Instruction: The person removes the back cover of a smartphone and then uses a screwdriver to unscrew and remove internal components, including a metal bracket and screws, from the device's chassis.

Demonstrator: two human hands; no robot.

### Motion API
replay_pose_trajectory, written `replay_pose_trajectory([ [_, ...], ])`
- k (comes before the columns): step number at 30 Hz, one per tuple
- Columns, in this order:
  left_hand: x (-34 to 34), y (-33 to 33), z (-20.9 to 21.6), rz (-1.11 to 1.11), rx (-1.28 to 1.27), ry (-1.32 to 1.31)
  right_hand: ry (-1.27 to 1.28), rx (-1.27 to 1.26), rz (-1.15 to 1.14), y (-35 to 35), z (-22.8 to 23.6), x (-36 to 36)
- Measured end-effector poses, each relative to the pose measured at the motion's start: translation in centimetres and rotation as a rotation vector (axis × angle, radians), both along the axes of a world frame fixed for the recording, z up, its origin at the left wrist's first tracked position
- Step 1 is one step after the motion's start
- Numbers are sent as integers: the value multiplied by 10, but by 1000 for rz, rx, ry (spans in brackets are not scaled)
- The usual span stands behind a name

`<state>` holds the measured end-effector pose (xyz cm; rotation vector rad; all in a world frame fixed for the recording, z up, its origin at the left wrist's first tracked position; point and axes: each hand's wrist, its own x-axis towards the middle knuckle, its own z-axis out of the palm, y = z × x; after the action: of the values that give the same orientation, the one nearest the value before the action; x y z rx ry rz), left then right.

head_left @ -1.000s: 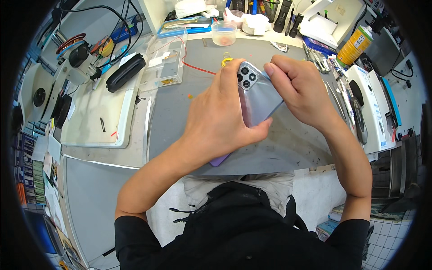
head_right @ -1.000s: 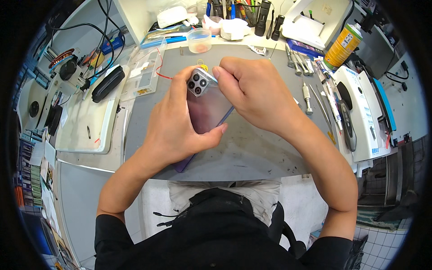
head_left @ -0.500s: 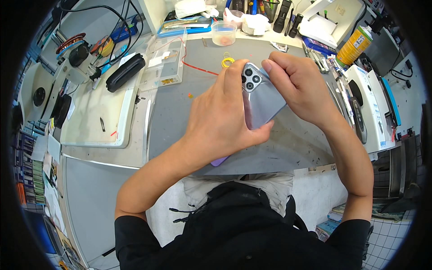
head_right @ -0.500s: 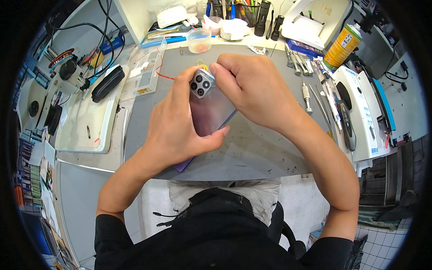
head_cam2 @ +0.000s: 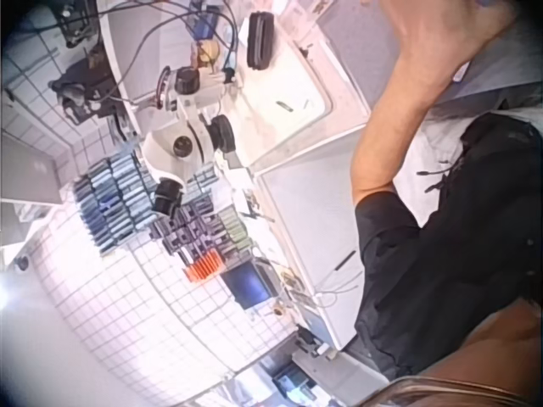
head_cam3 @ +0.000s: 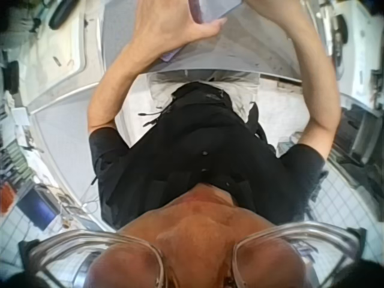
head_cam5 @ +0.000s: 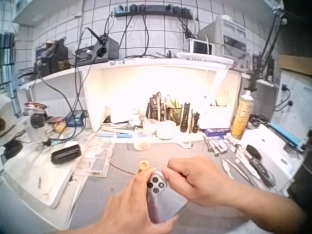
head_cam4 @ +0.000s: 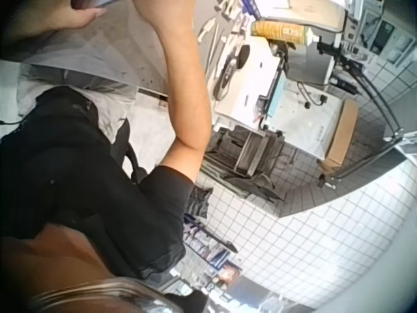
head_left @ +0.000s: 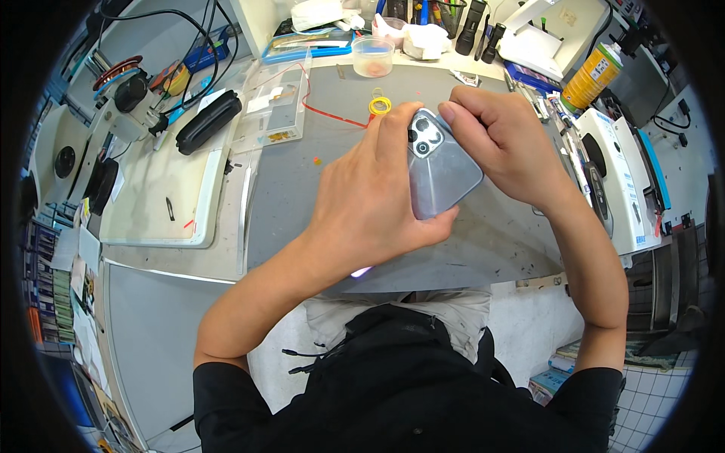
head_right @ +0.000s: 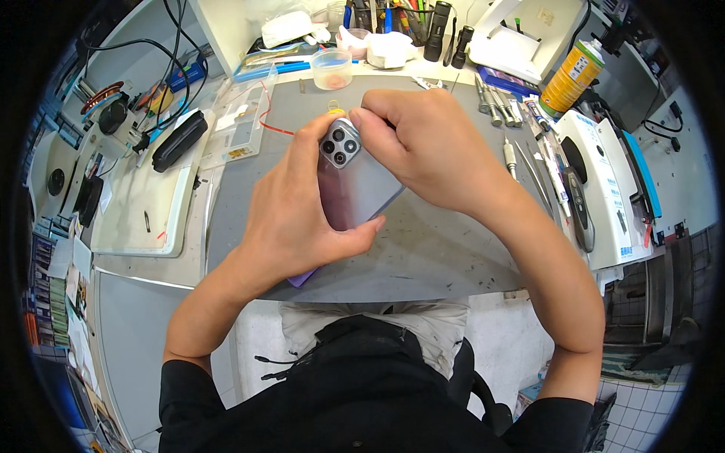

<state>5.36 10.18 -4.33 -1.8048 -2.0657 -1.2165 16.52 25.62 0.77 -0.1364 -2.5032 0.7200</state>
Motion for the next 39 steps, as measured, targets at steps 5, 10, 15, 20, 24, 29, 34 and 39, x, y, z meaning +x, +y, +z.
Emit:
replay_pose_trajectory([
  [5,-1,-2,1,-23,-5,8,-39,-15,9,4,2,4],
  [10,-2,-2,1,-35,-4,-2,-78,-46,29,3,2,9],
  [15,-3,-2,2,-40,-20,-4,-43,-61,2,1,-2,10],
  [20,-3,-2,0,-39,-15,1,18,-46,14,-3,-3,3],
  [24,-3,-1,0,-53,27,11,-10,-111,4,-2,-2,4],
  [29,-2,-3,5,-81,-47,-42,-10,-124,6,-2,-3,3],
  [34,-2,-3,4,-78,-22,-14,-11,-156,20,-1,-4,1],
  [39,-2,-2,3,-72,-12,4,-4,-170,21,0,-5,0],
])
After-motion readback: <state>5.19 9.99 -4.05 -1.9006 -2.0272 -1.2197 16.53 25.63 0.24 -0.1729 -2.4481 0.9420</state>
